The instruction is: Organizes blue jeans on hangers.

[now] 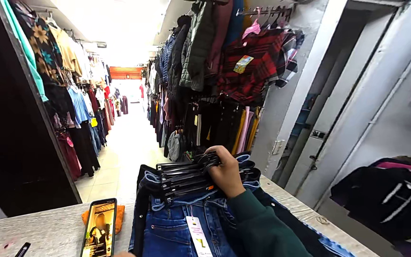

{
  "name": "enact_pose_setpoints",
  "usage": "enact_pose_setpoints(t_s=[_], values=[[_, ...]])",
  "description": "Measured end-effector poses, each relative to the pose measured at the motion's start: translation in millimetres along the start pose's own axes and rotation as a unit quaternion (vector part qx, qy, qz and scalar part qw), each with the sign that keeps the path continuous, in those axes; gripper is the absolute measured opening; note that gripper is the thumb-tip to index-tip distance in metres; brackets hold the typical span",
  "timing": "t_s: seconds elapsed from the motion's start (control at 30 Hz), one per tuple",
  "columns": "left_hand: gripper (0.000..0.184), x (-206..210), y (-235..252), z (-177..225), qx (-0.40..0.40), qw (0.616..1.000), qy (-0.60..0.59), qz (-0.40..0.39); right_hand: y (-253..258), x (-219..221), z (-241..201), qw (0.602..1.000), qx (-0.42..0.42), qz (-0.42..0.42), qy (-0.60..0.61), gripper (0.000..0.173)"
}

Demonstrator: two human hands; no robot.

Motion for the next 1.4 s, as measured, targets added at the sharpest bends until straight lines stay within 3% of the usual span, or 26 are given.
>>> enact_pose_setpoints(t_s=[0.13,0.2,0.27,0.33,0.4,0.5,0.6,0.67,0.8,0.97,1.0,1.1,1.13,1.23,1.3,1.4], values=[[0.025,-12,76,-14,-0.040,0.988,0.127,-0.073,2,4,5,1.000,0.013,-0.008,0.013,0.025],[0.032,6,115,-53,-0.051,0.979,0.165,-0.111,0,4,5,1.000,0.011,-0.007,0.021,0.025],[0.035,37,146,-102,-0.111,0.965,0.152,-0.181,-1,3,5,1.000,0.011,-0.007,0.024,0.025],[0.040,75,162,-147,-0.217,0.936,0.105,-0.256,-2,4,6,1.000,0.014,-0.008,0.022,0.024],[0.050,111,157,-175,-0.309,0.883,0.070,-0.346,0,8,11,0.999,0.026,-0.021,0.020,0.024],[0.060,129,147,-186,-0.360,0.829,0.054,-0.424,3,10,19,0.996,0.066,-0.052,0.029,0.038],[0.064,126,139,-195,-0.393,0.816,0.052,-0.422,5,3,30,0.982,0.147,-0.120,0.007,0.067],[0.065,127,135,-202,-0.394,0.816,0.048,-0.421,6,-5,33,0.967,0.190,-0.166,-0.034,0.062],[0.077,125,127,-207,-0.410,0.807,0.027,-0.424,3,-14,26,0.950,0.200,-0.228,-0.077,0.045],[0.079,122,126,-199,-0.420,0.789,0.020,-0.447,-9,-12,7,0.928,0.219,-0.286,-0.095,0.063],[0.079,122,125,-198,-0.424,0.789,0.019,-0.444,-9,-14,5,0.930,0.210,-0.281,-0.109,0.058],[0.079,123,121,-201,-0.432,0.790,0.014,-0.434,-8,-19,5,0.952,0.177,-0.206,-0.144,0.016],[0.079,123,119,-202,-0.435,0.791,0.012,-0.431,-7,-19,7,0.953,0.178,-0.195,-0.151,0.009],[0.078,124,118,-203,-0.433,0.793,0.014,-0.429,-6,-18,5,0.957,0.179,-0.187,-0.134,0.019],[0.078,123,118,-203,-0.435,0.791,0.020,-0.429,-5,-19,3,0.965,0.179,-0.155,-0.112,0.016],[0.078,123,117,-202,-0.433,0.793,0.021,-0.427,-6,-14,5,0.974,0.159,-0.137,-0.087,0.029]])
Point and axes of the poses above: each hand's wrist, its own y-axis towards the middle knuckle, its own x-axis out of the palm, z = x × y, the point moved 9 cm from there along y, towards the middle knuckle, and after that the axes turned 15 degrees about x, right-handed, at the moved point
